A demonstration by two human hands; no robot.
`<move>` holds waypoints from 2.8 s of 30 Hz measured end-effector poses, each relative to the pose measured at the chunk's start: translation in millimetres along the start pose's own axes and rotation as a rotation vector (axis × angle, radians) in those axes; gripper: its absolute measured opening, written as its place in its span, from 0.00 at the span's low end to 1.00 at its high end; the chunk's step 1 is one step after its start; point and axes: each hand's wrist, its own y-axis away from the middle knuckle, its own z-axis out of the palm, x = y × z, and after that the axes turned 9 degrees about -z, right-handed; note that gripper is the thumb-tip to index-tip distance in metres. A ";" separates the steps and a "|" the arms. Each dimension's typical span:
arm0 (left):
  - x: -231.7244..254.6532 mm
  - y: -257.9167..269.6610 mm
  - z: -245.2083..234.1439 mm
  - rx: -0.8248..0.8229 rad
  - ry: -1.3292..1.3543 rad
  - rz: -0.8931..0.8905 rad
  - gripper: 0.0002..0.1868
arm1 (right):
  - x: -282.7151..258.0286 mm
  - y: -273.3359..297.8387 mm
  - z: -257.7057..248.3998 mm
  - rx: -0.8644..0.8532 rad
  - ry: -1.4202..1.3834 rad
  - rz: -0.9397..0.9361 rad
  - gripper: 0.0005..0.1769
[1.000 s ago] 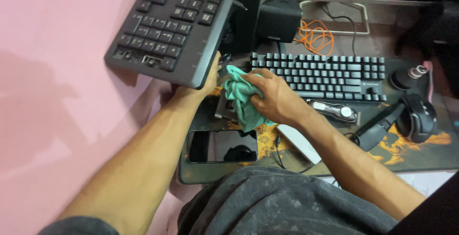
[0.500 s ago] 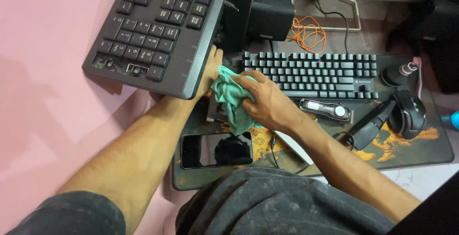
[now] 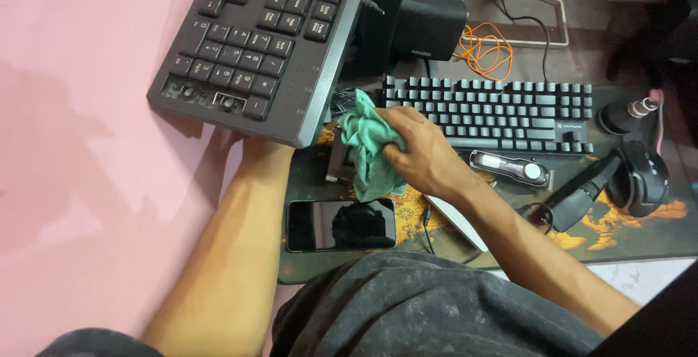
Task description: The person wipes a black power adapter and its cable with a green cloth. They then pick up a smartphone, spray it with a blue liquid from a bottle, and wipe the screen and back with the cloth. The person also wipes a small white rectangular device and a black handheld device on the desk.
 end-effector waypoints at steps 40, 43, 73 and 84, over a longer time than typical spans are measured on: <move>97.5 139.6 -37.2 0.042 0.795 -0.931 0.19 | -13.6 114.0 -28.1 0.204 0.047 0.023 0.29; 92.2 158.5 -39.2 0.049 0.651 -0.918 0.22 | -16.4 116.7 -19.8 0.085 0.057 0.060 0.27; 158.1 234.1 3.5 0.241 1.829 -1.238 0.14 | -33.6 121.9 19.5 -0.352 0.212 0.018 0.52; 239.5 153.3 -51.7 0.184 2.169 -0.964 0.30 | -71.8 148.6 -58.5 0.341 0.040 -0.090 0.28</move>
